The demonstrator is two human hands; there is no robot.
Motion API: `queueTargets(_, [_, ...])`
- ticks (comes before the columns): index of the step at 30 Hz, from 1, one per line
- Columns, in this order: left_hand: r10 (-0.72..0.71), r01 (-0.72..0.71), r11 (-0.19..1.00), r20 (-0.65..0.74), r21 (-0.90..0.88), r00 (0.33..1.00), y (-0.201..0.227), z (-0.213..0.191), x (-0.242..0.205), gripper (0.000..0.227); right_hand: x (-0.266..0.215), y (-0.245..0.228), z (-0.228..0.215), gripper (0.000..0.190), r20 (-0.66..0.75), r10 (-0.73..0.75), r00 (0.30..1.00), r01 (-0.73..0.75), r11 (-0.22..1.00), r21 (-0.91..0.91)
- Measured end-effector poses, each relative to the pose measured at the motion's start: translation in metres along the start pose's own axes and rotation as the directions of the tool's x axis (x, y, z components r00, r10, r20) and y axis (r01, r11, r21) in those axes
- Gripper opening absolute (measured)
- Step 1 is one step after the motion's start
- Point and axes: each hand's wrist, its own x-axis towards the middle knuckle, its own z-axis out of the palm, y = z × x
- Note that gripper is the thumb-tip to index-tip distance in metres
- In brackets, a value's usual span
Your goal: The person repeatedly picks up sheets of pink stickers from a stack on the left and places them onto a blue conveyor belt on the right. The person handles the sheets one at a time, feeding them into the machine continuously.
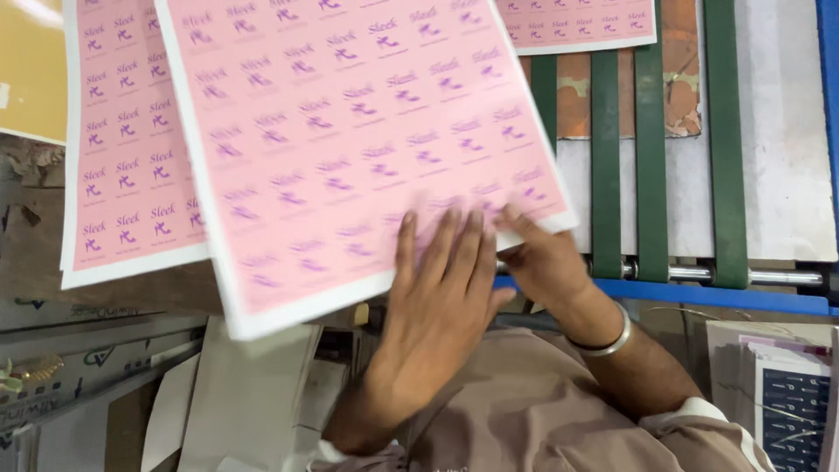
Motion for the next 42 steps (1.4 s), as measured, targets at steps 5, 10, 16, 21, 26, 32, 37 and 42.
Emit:
queueTargets(5, [-0.010,0.020,0.997,-0.120,0.081,0.993,-0.032,-0.043,-0.037,0.058,0.041,-0.017,-0.086,0.044,-0.304,-0.353,0.885,0.305,0.932,-0.195])
queueTargets(10, [-0.219,0.258,0.926,-0.163,0.275,0.962,-0.097,-0.031,-0.041,0.042,0.046,-0.032,-0.186,0.037,-0.534,-0.509,0.675,0.396,0.861,-0.320])
queueTargets(16, [-0.183,0.248,0.940,-0.264,0.235,0.947,-0.114,-0.026,-0.048,0.021,-0.004,-0.006,-0.231,0.039,-0.517,-0.583,0.627,0.352,0.804,-0.479])
queueTargets(21, [-0.169,0.258,0.931,-0.323,0.258,0.931,-0.112,-0.026,-0.047,0.028,-0.022,0.030,-0.241,0.033,-0.378,-0.695,0.611,0.365,0.672,-0.645])
queueTargets(26, [-0.200,0.311,0.890,-0.326,0.335,0.924,-0.125,-0.015,-0.044,0.031,0.033,0.021,-0.256,0.040,-0.454,-0.689,0.565,0.274,0.676,-0.684])
queueTargets(32, [-0.248,0.346,0.899,-0.340,0.268,0.907,-0.128,-0.010,-0.052,0.035,0.110,0.013,-0.273,0.044,-0.404,-0.708,0.580,0.429,0.686,-0.587])
queueTargets(37, [-0.267,0.336,0.917,-0.299,0.213,0.916,-0.127,-0.014,-0.051,0.034,0.112,0.005,-0.280,0.039,-0.485,-0.405,0.775,0.236,0.897,-0.373])
queueTargets(42, [-0.226,0.254,0.951,-0.160,0.179,0.961,-0.140,-0.030,-0.060,0.042,0.081,-0.009,-0.261,0.038,-0.478,-0.237,0.846,0.026,0.913,-0.407])
